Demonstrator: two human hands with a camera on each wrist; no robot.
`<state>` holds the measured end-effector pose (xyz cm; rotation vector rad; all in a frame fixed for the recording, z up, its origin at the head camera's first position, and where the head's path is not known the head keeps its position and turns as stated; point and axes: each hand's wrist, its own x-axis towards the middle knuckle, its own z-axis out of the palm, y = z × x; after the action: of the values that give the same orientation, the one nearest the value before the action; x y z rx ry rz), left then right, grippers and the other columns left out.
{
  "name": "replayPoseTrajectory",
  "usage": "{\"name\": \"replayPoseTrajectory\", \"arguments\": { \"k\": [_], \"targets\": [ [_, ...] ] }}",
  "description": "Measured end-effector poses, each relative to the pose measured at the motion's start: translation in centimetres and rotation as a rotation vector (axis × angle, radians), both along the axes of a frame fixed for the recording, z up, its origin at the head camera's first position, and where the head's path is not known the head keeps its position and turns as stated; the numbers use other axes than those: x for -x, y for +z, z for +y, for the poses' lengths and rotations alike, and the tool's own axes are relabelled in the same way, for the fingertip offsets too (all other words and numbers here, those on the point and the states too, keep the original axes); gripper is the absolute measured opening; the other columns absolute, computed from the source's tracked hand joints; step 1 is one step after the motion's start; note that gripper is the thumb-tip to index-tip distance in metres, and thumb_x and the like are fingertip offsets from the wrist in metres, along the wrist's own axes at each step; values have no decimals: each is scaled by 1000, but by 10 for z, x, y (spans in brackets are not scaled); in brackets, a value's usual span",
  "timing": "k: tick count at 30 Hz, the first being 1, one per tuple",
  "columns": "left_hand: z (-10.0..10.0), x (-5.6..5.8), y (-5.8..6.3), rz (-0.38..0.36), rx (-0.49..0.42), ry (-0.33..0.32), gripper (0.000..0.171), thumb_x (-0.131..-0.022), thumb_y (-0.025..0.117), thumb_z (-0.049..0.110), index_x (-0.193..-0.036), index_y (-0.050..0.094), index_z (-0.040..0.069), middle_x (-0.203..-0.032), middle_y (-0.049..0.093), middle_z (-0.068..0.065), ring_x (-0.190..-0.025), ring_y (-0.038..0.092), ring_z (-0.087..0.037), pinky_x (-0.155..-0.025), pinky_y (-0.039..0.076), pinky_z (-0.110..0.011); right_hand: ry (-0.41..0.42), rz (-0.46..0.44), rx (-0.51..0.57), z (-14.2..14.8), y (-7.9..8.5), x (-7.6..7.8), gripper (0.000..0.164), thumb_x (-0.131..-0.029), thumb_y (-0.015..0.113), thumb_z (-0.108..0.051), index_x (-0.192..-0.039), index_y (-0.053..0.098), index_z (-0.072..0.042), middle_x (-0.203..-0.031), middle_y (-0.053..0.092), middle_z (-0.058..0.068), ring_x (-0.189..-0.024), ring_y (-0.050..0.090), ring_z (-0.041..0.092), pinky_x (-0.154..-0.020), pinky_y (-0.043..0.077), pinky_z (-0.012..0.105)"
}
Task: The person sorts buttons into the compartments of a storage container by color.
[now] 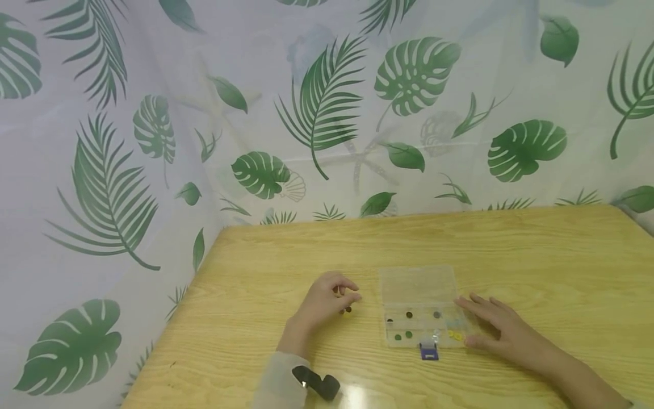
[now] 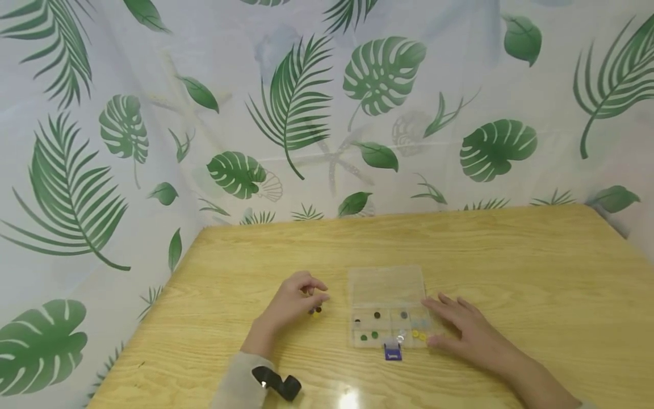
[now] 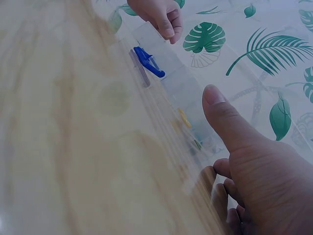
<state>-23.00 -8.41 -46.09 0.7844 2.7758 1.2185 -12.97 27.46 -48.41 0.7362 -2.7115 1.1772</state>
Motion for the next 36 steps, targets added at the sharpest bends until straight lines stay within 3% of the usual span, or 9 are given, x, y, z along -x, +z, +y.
{"name": "replayPoseTrajectory", "arguments": {
  "k": [10,17,29,36],
  "targets": [
    [-28,8,-5,-29,-73,72,18,-86,70,29,-98,70,16,-80,50,5,-80,45,-15,-72,42,-29,3,12,1,1,-1,0,67,-83,70,-21,-143,42,-14,-139,35,37,-125,24,63,-94,11,77],
    [-35,12,-12,-23,-39,44,21,-87,69,33,-98,69,16,-81,51,5,-78,45,-14,-70,42,-28,-1,30,-8,0,-2,0,67,-82,72,-21,-142,42,-12,-138,37,37,-125,27,61,-95,13,76],
    [-42,16,-21,-95,2,35,15,-86,70,30,-97,71,21,-83,56,7,-77,49,-12,-70,44,-26,2,15,-5,-1,1,1,67,-83,71,-21,-142,42,-11,-138,36,37,-126,25,61,-96,11,76],
    [-40,16,-21,-36,47,-7,10,-88,68,21,-96,72,18,-82,56,7,-77,49,-10,-70,44,-25,-5,4,-3,0,0,1,67,-82,71,-22,-142,42,-13,-139,35,37,-126,24,62,-94,12,77]
  ]
}}
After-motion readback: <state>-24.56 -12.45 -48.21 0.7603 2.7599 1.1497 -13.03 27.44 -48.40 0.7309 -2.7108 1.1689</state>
